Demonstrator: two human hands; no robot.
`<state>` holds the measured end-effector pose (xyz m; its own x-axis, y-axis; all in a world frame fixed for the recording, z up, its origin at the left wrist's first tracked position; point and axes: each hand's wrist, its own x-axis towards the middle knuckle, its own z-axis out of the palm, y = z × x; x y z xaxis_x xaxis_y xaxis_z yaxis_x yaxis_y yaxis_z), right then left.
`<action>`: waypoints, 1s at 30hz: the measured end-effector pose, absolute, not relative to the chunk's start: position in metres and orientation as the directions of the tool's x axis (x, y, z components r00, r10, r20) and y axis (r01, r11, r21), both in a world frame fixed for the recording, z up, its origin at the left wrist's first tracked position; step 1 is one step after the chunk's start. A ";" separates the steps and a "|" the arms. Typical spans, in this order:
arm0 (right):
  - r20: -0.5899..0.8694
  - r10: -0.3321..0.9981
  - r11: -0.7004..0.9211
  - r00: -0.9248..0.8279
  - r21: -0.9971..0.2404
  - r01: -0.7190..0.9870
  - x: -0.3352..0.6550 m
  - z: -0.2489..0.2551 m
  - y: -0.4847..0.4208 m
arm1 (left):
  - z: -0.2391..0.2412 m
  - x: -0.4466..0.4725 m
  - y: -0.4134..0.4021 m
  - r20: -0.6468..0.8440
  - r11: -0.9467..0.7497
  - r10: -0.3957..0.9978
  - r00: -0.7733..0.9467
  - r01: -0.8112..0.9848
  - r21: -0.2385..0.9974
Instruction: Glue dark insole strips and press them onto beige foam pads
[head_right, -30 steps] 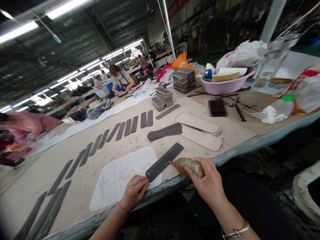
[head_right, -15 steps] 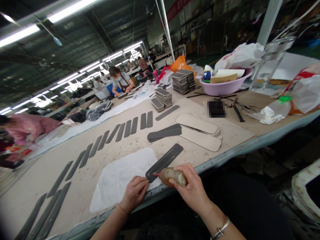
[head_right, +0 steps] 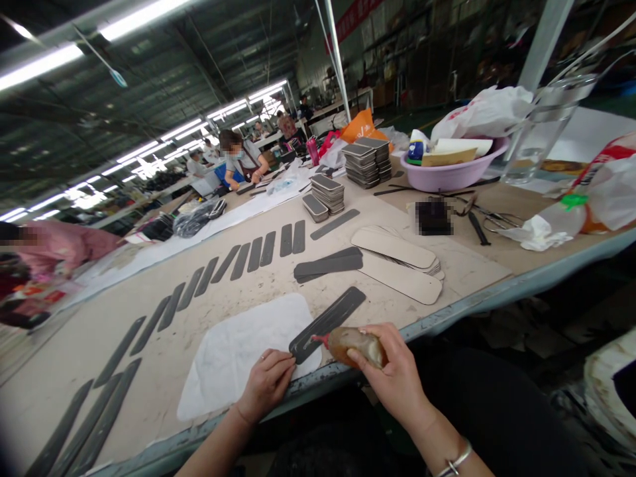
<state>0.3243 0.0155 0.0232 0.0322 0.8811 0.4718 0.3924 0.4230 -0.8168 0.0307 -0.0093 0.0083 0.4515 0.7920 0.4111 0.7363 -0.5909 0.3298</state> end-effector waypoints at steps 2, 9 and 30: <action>0.445 0.894 0.438 -0.061 -0.834 0.336 0.313 0.025 0.008 | 0.009 0.031 -0.009 0.404 -0.591 0.793 0.456 0.739 0.325; 0.423 0.903 0.420 -0.075 -0.834 0.358 0.313 0.028 0.007 | 0.009 0.032 -0.010 0.397 -0.582 0.800 0.450 0.742 0.332; 0.659 0.694 0.329 0.290 -0.648 0.686 0.355 0.022 0.054 | 0.009 0.031 -0.009 0.415 -0.601 0.787 0.457 0.723 0.342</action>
<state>0.3547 0.0537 0.0216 0.2900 0.6936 0.6594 0.6865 0.3294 -0.6483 0.0311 -0.0087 0.0091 0.4573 0.7866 0.4150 0.7225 -0.6006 0.3423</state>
